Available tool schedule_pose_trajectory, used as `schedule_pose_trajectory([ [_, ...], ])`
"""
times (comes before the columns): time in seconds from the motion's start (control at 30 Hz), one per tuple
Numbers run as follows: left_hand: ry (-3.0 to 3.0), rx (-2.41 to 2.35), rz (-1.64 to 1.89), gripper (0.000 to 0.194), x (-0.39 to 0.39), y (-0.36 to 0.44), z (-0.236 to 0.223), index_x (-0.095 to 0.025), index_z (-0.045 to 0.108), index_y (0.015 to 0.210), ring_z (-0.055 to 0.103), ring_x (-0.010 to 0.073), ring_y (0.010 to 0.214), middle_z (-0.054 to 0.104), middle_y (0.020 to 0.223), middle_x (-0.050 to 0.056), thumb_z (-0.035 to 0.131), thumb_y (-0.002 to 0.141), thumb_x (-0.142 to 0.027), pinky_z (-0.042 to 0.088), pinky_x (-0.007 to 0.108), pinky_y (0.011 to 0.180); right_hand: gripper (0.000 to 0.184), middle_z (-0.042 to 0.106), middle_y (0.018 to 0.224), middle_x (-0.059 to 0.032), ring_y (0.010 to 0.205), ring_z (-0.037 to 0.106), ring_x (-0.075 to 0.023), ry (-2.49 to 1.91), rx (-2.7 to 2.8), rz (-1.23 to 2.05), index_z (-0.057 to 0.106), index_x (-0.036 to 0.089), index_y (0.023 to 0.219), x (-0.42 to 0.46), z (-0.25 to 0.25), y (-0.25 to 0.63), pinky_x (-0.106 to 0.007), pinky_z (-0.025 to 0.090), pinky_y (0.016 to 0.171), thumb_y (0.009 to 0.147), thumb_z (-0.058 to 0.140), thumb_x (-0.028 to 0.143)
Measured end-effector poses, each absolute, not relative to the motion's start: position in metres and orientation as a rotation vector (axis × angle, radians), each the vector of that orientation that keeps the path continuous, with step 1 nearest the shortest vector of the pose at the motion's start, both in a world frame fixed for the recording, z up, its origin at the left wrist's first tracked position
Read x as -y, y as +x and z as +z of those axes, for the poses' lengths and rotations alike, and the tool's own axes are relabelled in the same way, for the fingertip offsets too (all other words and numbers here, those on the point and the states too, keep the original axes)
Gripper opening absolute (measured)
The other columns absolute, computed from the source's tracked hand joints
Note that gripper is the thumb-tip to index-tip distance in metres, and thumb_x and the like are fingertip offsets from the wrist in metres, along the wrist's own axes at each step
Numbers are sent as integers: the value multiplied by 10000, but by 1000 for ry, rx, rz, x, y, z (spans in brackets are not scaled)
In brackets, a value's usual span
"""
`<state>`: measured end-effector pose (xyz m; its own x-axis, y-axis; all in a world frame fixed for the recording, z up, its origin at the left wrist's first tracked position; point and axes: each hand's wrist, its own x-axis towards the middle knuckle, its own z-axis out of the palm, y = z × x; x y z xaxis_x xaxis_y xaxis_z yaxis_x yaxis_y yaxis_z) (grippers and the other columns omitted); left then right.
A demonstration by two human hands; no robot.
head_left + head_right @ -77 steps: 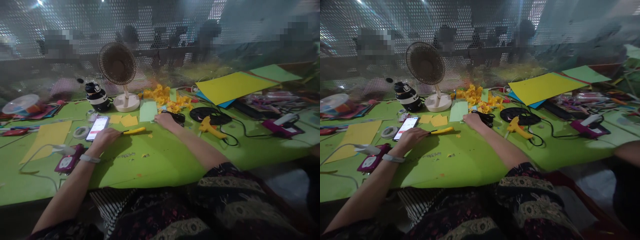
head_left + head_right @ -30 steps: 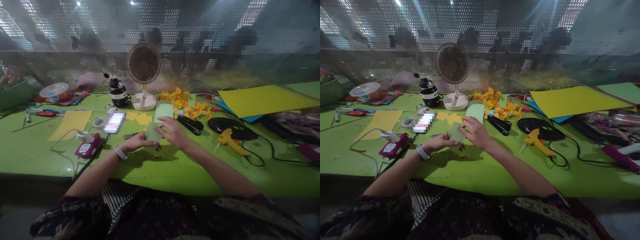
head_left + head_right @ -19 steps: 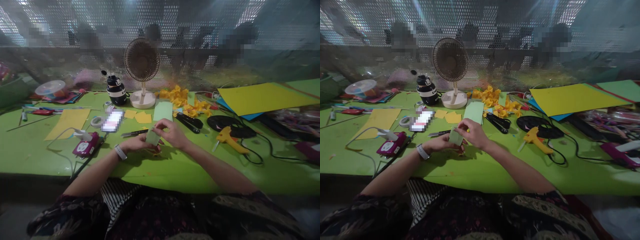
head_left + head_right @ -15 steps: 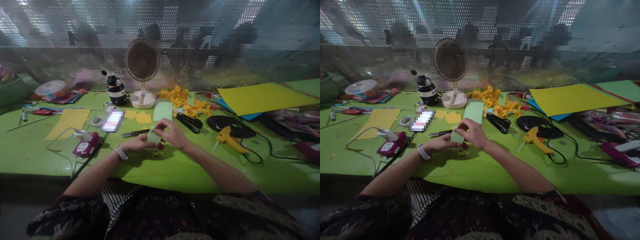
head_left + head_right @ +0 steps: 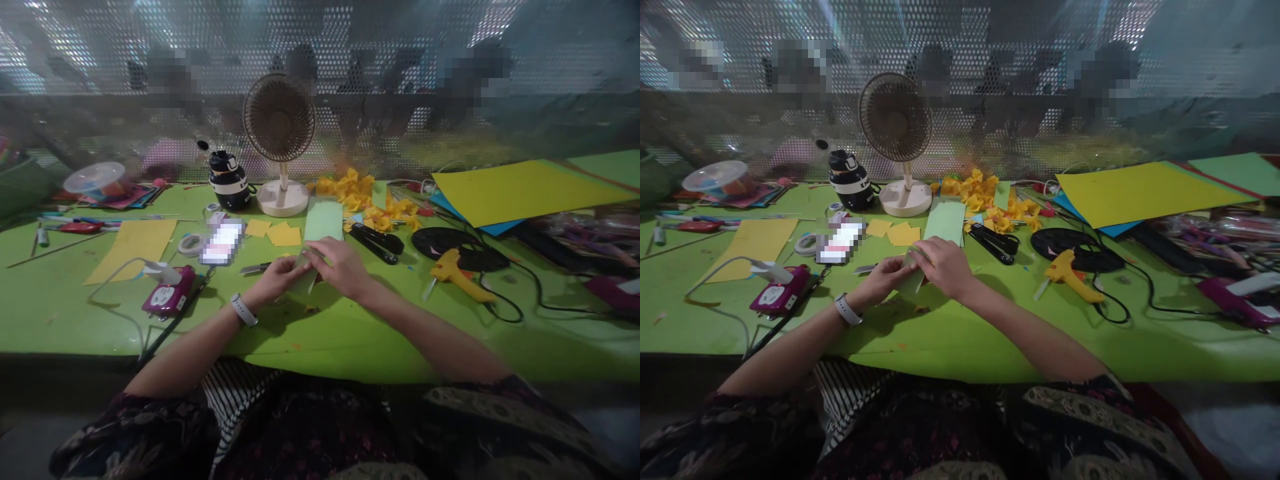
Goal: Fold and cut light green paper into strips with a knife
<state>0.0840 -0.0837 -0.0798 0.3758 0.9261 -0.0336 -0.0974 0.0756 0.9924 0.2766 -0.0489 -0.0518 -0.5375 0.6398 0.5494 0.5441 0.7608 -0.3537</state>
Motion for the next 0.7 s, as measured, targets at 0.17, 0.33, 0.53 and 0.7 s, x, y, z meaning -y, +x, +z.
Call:
schedule_pose_trajectory([
  [0.17, 1279, -903, 940, 388, 84, 84, -81, -151, 764, 947, 659, 121, 620, 783, 845, 73, 770, 930, -539, 500, 232, 557, 384, 782, 1152, -158, 1074, 695, -268, -859, 2335, 94, 733, 150, 1242, 52, -52, 275, -412, 499, 918, 1119, 444, 372],
  [0.33, 1278, -896, 955, 463, 84, 84, -81, -146, 762, 921, 644, 116, 595, 778, 825, 75, 795, 880, -606, 494, 230, 538, 391, 777, 1208, -166, 1126, 694, -278, -868, 2355, 99, 720, 140, 1280, 53, -52, 274, -425, 499, 935, 1122, 433, 353],
  [0.53, 1281, -899, 976, 511, 85, 86, -79, -124, 775, 986, 688, 124, 642, 808, 897, 108, 783, 882, -624, 540, 232, 590, 402, 769, 1215, -157, 1113, 697, -280, -887, 2305, 188, 698, 160, 1334, 52, -52, 274, -438, 522, 946, 1117, 423, 358],
  [0.7, 1249, -913, 1018, 557, 85, 88, -78, -125, 781, 1049, 753, 167, 754, 822, 935, 120, 797, 854, -646, 581, 252, 659, 271, 774, 1061, -118, 945, 706, -244, -952, 2145, 475, 723, 175, 1080, 52, -46, 275, -368, 532, 840, 1058, 540, 373],
])
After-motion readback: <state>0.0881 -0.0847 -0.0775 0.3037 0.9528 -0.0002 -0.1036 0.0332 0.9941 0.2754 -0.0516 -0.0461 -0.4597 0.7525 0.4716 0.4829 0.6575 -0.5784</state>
